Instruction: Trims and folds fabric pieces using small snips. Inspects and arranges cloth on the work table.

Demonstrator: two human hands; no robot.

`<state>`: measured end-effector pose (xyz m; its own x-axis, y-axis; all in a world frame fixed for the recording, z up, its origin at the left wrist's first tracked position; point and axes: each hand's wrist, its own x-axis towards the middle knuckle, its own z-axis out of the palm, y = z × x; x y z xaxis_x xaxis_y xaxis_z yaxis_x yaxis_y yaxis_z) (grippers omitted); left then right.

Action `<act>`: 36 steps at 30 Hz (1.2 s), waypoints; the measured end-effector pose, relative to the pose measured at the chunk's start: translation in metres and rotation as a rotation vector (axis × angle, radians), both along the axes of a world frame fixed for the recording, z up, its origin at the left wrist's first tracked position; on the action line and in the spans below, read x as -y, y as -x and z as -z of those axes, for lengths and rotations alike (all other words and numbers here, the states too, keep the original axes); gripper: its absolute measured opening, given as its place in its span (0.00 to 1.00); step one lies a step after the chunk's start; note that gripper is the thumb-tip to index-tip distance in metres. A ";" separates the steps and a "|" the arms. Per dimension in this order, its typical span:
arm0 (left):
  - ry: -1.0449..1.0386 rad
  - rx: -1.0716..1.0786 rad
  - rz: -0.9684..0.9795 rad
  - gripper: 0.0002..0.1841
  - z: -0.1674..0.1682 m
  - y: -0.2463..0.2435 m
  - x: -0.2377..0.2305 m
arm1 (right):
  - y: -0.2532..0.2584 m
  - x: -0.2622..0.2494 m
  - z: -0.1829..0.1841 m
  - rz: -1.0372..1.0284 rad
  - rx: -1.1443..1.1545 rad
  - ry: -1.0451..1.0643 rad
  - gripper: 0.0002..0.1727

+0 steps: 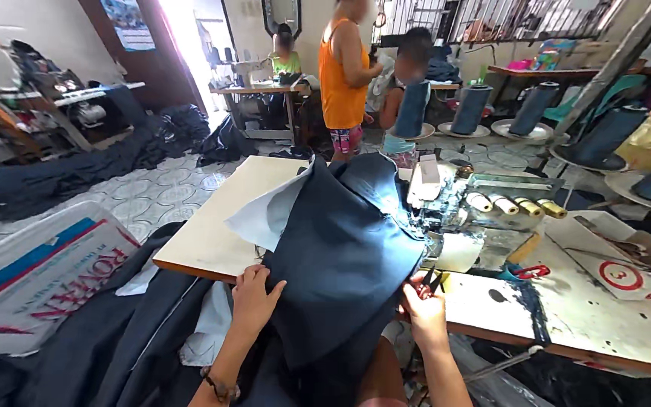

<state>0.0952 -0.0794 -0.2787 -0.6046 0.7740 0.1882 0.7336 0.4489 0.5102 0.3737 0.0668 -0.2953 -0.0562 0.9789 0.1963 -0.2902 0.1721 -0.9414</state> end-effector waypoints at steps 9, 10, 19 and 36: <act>-0.522 0.317 0.040 0.17 -0.035 0.025 0.001 | -0.019 0.015 -0.017 -0.053 -0.110 0.139 0.14; -0.418 0.329 0.062 0.18 -0.034 0.026 0.004 | -0.017 0.015 -0.015 -0.043 -0.084 0.163 0.14; 0.031 0.480 0.122 0.19 0.030 0.009 0.021 | -0.014 0.009 -0.021 -0.135 -0.132 0.338 0.19; -0.663 0.837 0.174 0.12 -0.059 0.005 0.018 | -0.055 0.093 -0.018 -0.371 -0.141 0.213 0.14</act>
<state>0.0899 -0.0973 -0.2199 -0.6275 0.7576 0.1795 0.0661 -0.1779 0.9818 0.4290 -0.0260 -0.2772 -0.3982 0.9170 0.0230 -0.4236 -0.1616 -0.8913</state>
